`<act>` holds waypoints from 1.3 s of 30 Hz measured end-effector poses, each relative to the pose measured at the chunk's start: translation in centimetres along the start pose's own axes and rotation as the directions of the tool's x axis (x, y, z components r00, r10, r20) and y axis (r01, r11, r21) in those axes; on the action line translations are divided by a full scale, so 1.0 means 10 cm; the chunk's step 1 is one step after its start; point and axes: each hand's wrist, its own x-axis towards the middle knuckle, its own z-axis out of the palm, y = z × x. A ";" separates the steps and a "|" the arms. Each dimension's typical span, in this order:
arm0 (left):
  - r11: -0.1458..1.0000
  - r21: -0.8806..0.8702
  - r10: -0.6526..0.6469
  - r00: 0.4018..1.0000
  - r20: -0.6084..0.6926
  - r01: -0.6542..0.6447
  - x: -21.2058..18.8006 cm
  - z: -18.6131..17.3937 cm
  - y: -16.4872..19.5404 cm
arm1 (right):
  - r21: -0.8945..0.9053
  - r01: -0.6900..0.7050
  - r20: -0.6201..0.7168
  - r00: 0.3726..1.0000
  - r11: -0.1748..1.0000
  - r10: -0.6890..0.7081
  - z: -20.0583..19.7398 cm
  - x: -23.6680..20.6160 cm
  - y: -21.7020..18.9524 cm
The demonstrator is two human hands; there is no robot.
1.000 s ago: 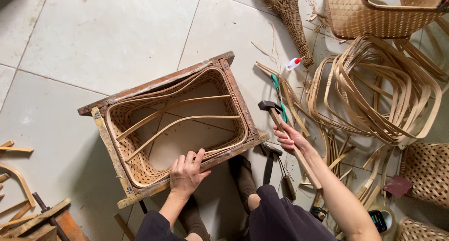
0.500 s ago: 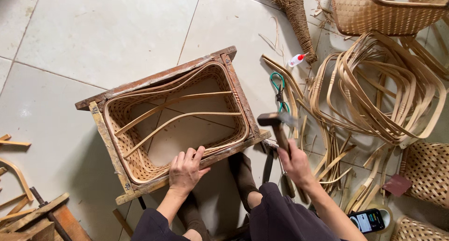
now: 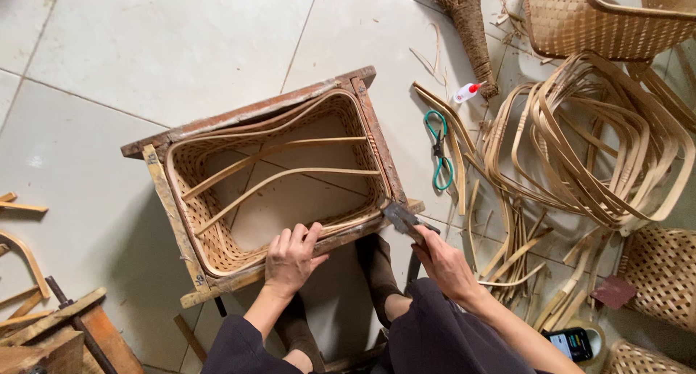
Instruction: The person inserts thin bamboo strips into a rectangular basket frame, tapping them into place with a hammer and applying glue to secure the joints. The person repeatedly adjusts the strips and uses a hammer to flatten and align them within the frame.
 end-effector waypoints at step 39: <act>1.000 0.001 0.020 0.999 -0.034 -0.020 -0.02 0.30 -0.48 | 0.065 0.532 0.278 0.803 0.844 -0.527 1.70 3.44 -1.90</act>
